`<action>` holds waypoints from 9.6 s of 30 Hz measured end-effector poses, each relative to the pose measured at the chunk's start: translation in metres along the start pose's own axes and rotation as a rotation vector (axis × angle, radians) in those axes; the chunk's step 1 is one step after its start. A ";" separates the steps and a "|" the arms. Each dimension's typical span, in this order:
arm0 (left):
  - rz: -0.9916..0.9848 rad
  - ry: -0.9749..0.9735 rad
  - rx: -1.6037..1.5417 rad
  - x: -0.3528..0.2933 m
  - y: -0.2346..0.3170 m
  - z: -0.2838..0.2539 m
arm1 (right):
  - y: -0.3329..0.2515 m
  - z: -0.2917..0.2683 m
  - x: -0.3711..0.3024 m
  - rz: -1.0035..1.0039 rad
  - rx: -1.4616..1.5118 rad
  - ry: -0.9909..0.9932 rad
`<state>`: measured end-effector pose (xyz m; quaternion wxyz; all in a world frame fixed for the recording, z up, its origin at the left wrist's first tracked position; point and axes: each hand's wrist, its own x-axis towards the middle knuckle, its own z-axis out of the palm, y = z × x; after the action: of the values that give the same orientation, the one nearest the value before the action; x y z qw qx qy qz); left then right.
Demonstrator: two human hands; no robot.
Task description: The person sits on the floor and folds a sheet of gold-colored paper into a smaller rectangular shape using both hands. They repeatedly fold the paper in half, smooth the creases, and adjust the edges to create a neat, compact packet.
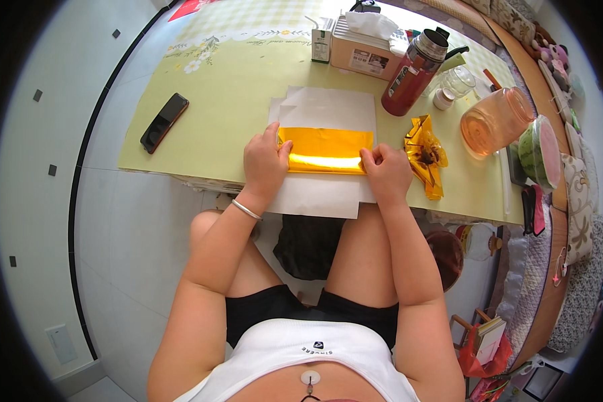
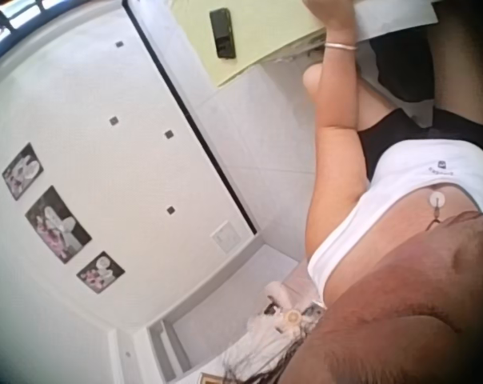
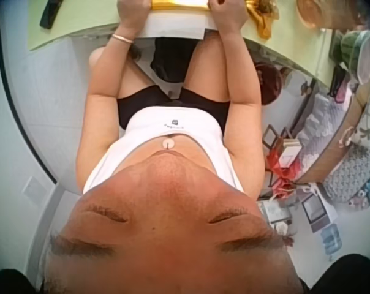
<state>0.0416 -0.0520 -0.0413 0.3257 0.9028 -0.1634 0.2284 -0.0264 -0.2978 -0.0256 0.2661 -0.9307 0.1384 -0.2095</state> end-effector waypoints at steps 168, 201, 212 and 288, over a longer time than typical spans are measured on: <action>-0.266 -0.574 -0.441 -0.003 0.001 -0.061 | -0.006 -0.044 -0.038 0.152 0.174 -0.298; -0.037 -0.564 -0.136 -0.009 0.015 -0.065 | -0.006 -0.048 -0.052 -0.011 0.052 -0.253; 0.883 -0.507 0.299 -0.012 0.023 -0.059 | -0.007 -0.041 -0.057 -0.151 -0.159 -0.120; 0.083 -0.784 -0.763 0.064 0.008 -0.045 | -0.006 -0.052 -0.015 -0.856 0.157 -0.066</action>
<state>0.0780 -0.0375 0.0263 0.5353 0.7310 -0.3794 -0.1877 -0.0630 -0.3098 0.0134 0.2298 -0.8873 -0.2848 -0.2808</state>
